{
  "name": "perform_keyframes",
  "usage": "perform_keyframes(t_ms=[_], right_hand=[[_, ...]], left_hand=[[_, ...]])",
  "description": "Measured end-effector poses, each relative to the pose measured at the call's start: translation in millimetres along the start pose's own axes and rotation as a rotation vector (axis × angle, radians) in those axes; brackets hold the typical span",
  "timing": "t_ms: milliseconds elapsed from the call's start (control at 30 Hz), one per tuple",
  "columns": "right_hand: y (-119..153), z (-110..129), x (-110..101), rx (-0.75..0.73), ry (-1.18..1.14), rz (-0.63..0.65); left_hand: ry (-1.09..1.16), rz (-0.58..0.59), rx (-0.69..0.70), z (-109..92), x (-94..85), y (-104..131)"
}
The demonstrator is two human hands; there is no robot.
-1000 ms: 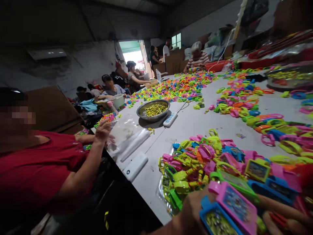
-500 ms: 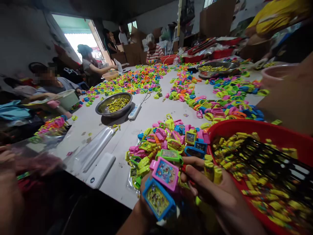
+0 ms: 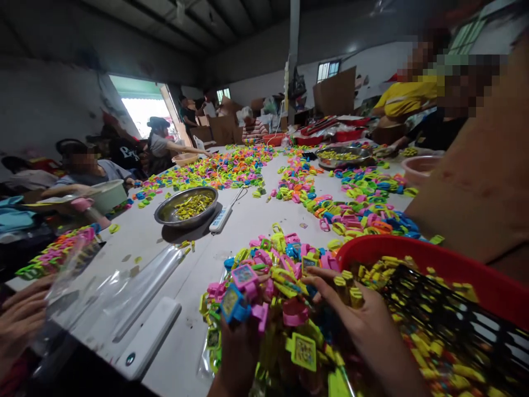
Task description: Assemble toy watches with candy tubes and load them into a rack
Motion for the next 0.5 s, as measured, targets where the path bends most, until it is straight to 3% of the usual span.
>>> perform_keyframes(t_ms=[133,233,333,500], right_hand=[[0,14,-25,-0.057,0.055,-0.096],[12,13,-27,-0.042,0.040,-0.076],[32,8,-13,0.047,-0.020,-0.007],[60,4,38,0.040,0.081,0.297]], left_hand=[[-0.014,-0.053,-0.076,-26,0.3,-17],[0.046,-0.033,-0.156,-31,8.3,-19],[0.091,-0.016,-0.223,-25,16.3,-16],[0.058,-0.020,-0.201,-21,22.7,-17]])
Point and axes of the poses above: each hand's wrist, its own y-axis away from the middle knuckle, its own x-axis out of the palm, z = x × y, the point moved 8 cm from there along -y, towards the middle knuckle, and after that the axes turned 4 degrees about -y, right-handed, at the moved point
